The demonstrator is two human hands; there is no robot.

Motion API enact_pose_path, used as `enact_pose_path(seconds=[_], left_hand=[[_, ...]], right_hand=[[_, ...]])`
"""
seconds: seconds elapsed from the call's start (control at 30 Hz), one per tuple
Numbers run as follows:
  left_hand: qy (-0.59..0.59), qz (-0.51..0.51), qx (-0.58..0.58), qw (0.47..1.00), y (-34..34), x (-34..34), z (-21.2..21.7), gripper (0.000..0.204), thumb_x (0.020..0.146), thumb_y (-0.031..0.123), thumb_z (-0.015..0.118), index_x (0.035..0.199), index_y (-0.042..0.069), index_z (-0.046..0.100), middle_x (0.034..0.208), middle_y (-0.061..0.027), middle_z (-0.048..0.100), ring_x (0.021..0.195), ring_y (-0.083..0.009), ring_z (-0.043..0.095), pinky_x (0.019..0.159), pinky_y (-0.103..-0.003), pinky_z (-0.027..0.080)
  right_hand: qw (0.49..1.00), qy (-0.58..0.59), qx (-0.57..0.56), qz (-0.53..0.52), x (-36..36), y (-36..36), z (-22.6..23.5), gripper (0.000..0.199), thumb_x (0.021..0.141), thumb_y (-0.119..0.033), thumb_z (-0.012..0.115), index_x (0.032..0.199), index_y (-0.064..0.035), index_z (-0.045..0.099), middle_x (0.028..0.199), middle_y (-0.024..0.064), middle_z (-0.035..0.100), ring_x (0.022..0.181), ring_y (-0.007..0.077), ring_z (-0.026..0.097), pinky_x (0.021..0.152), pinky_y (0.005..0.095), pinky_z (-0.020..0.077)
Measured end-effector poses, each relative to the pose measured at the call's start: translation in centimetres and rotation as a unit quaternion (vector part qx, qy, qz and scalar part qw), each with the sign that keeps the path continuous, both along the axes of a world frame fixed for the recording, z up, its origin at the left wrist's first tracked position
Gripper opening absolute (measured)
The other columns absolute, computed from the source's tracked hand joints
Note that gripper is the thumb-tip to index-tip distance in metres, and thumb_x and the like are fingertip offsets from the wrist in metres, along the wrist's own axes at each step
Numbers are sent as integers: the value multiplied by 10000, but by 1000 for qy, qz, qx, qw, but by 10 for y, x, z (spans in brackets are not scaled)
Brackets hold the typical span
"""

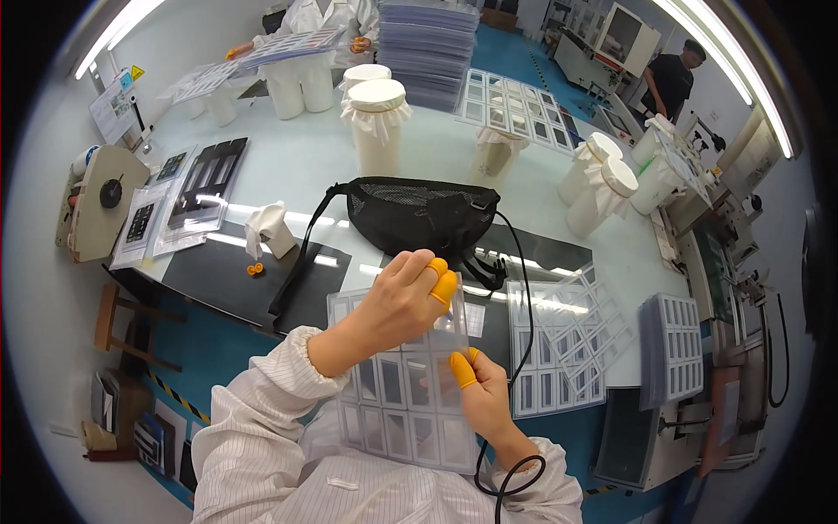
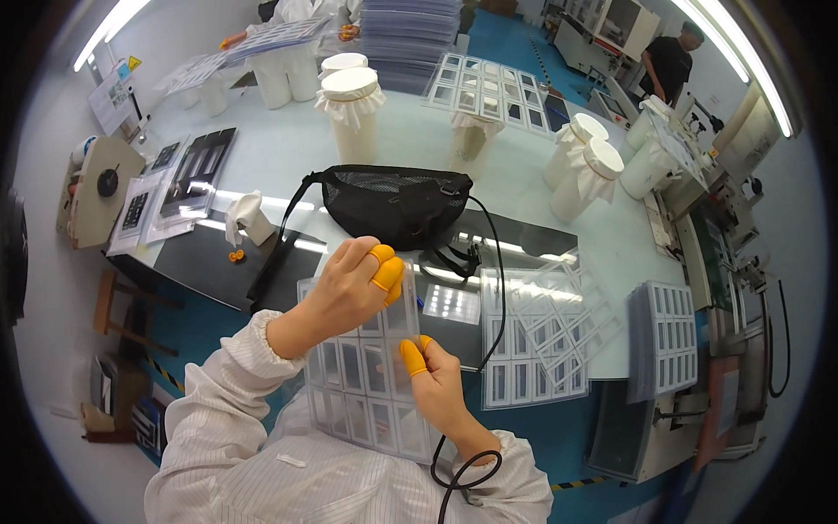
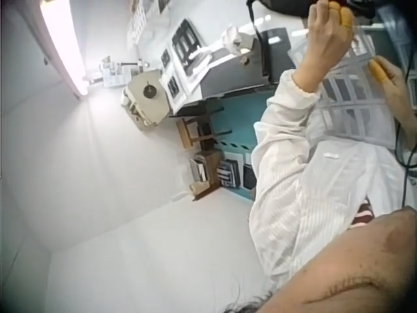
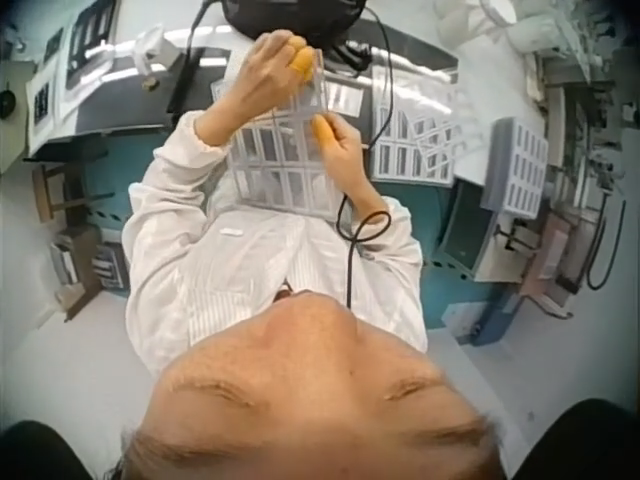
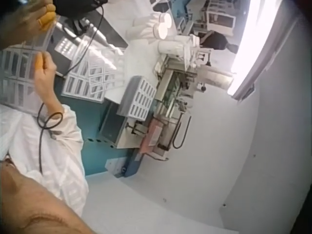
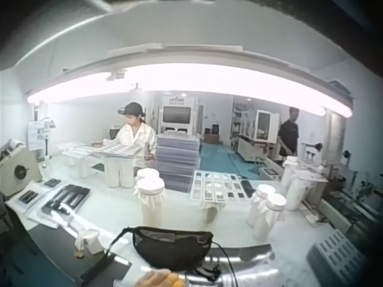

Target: The recorder is cleaning a white lattice frame by wiping it with a cloth while wearing finger cots.

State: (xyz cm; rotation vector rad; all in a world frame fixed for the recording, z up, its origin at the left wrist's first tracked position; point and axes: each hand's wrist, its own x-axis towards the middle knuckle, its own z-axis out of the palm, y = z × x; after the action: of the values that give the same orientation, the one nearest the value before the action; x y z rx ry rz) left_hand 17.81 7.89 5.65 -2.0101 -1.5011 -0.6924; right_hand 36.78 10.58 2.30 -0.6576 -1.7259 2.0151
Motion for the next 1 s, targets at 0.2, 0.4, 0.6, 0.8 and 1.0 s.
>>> enact_pose_path(seconds=[0.2, 0.4, 0.6, 0.8, 1.0], left_hand=[[-206, -62, 31, 976, -33, 19, -30, 255, 552, 42, 620, 779, 32, 505, 800, -131, 490, 806, -286, 477, 677, -357, 412], [-376, 24, -40, 925, -71, 43, -48, 192, 546, 29, 594, 693, 4, 472, 746, -164, 459, 703, -324, 442, 648, -378, 368], [-369, 11, -25, 929, -73, 46, -44, 255, 532, 11, 567, 750, 29, 435, 738, -154, 411, 652, -308, 394, 573, -364, 318], [-395, 40, -47, 917, -84, 51, -37, 202, 544, -9, 550, 717, 10, 447, 732, -164, 435, 667, -325, 407, 596, -388, 329], [-388, 25, -61, 919, -81, 52, -34, 204, 558, -18, 532, 735, 22, 437, 725, -138, 402, 657, -282, 391, 575, -347, 302]], right_hand=[[999, 7, -15, -46, 1, 1, -14, 175, 919, -135, 466, 956, 23, 532, 790, 31, 587, 729, 89, 585, 651, 195, 466], [999, 6, 36, -12, 0, 2, -30, 249, 934, -228, 443, 997, -10, 544, 830, 19, 582, 743, 61, 534, 648, 213, 460], [988, -20, -146, -44, -1, 10, -23, 221, 932, -232, 443, 957, -40, 549, 839, 14, 589, 696, 67, 552, 611, 196, 459], [951, 117, -109, -264, 24, 61, 7, 242, 944, -194, 372, 1014, 4, 492, 875, 95, 594, 759, 220, 623, 629, 325, 538], [813, 230, -70, -531, 122, 128, 10, 332, 940, -237, 366, 1087, 38, 477, 1009, 169, 563, 919, 298, 582, 802, 429, 494]])
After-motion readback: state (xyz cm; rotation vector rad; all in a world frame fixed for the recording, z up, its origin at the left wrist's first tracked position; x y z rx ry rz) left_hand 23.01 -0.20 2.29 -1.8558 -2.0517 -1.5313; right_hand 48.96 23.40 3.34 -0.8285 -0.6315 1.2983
